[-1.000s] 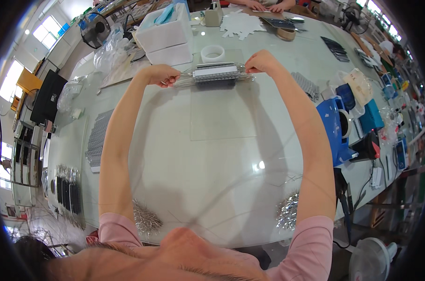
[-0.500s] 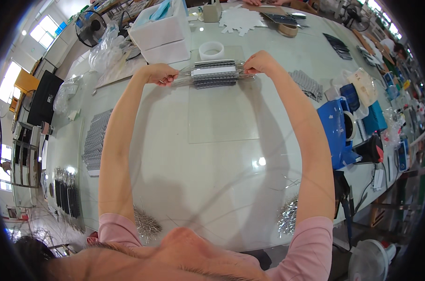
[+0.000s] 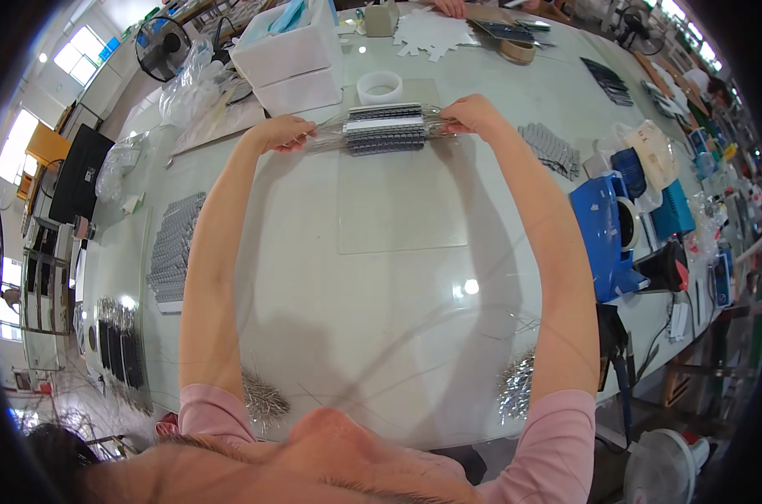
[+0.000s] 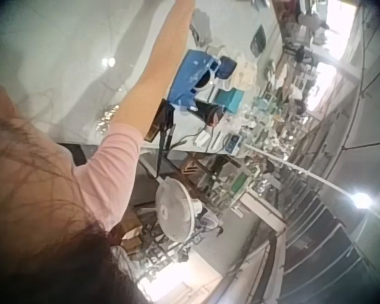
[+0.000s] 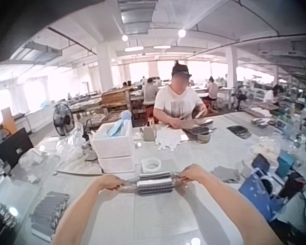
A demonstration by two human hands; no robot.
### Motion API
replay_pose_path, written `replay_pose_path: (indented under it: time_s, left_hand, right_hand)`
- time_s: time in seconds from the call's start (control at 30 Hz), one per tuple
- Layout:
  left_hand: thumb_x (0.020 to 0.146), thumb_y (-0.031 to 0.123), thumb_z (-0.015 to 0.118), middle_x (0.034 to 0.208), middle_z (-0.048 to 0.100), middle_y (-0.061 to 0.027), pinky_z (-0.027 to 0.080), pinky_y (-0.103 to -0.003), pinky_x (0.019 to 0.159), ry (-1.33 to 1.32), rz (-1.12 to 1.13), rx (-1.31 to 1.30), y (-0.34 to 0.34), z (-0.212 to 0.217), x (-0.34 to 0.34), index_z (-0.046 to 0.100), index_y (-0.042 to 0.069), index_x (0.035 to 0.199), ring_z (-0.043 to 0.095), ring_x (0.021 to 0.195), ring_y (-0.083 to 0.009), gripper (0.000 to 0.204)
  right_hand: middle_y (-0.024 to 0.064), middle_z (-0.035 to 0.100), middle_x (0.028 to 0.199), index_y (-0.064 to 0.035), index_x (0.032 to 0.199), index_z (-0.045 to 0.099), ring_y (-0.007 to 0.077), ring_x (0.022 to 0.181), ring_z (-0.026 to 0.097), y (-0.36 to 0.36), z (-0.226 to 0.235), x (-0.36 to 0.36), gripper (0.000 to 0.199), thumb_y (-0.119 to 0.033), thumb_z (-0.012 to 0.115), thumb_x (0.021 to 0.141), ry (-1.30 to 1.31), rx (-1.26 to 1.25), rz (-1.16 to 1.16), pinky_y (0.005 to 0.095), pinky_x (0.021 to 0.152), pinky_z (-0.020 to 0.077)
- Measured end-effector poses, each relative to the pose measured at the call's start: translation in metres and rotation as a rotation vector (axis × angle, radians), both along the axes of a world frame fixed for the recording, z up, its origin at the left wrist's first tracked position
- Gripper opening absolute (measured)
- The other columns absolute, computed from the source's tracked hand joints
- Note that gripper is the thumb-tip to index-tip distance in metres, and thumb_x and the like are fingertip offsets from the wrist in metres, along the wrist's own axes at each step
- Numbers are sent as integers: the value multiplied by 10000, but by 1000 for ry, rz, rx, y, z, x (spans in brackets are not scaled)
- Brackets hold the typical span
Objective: Soldering silver wire bundles into white plastic component housings at a factory workbench.
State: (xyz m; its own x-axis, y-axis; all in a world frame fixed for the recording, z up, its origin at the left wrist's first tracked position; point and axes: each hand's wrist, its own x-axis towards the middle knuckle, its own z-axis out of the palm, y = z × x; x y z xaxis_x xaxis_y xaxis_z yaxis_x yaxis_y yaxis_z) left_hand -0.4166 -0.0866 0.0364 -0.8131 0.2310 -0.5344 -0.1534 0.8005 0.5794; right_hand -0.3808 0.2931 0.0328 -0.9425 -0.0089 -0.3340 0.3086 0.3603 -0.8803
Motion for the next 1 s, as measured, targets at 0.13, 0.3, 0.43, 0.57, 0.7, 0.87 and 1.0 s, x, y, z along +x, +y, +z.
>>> replay_pose_path:
  time_s: [0.13, 0.3, 0.43, 0.57, 0.7, 0.87, 1.0]
  left_hand:
    - [909, 624, 493, 1015, 602, -17, 452, -289, 669, 82, 96, -23, -4, 1, 8, 635, 115, 1204, 567, 823, -112, 606]
    - [866, 758, 425, 1214, 565, -82, 441, -304, 685, 129, 170, 23, -2, 14, 25, 594, 81, 1273, 567, 940, -158, 808]
    - [866, 745, 448, 1083, 645, -108, 466, -330, 723, 235, 210, -37, -37, 7, 30, 654, 66, 1178, 594, 931, -191, 776]
    - [922, 582, 516, 951, 699, -157, 493, -400, 873, 625, 62, -82, -65, -12, 80, 699, 58, 1053, 638, 1016, -301, 570]
    - [916, 368, 601, 1168, 630, -165, 458, -424, 972, 767, -56, 18, -57, -5, 196, 652, 56, 1119, 580, 1128, -337, 376]
    - [895, 264, 638, 1120, 636, -157, 458, -435, 955, 890, 74, -59, -123, 10, 353, 653, 60, 1098, 576, 1102, -349, 289]
    - [891, 219, 640, 1095, 650, -152, 465, -426, 938, 955, 422, -264, -204, 0, 446, 660, 51, 1071, 604, 1042, -353, 247]
  right_hand:
    - [72, 691, 907, 17, 996, 672, 126, 750, 678, 4, -2, 5, 265, -214, 695, 869, 70, 90, -46, 219, 682, 574]
    - [110, 697, 813, 45, 948, 683, 161, 668, 696, 24, -5, 16, 339, -255, 719, 794, 251, 286, -108, 253, 584, 545]
    - [108, 702, 805, -4, 955, 679, 186, 642, 692, 21, 0, 23, 382, -346, 696, 787, 370, 431, -97, 319, 657, 539]
    - [139, 705, 888, -36, 950, 685, 257, 776, 687, 16, -7, 36, 362, -368, 680, 805, 521, 550, -4, 365, 743, 520]
    - [148, 687, 908, -31, 961, 670, 302, 877, 657, 50, -25, 78, 272, -277, 682, 845, 802, 520, 149, 387, 764, 504]
    - [88, 656, 915, -29, 986, 632, 191, 785, 617, 25, -2, 173, 181, -174, 663, 882, 675, 514, 301, 294, 649, 487]
    - [76, 647, 921, -17, 974, 627, 172, 734, 613, 13, 2, 216, 167, -156, 660, 887, 607, 424, 376, 291, 640, 487]
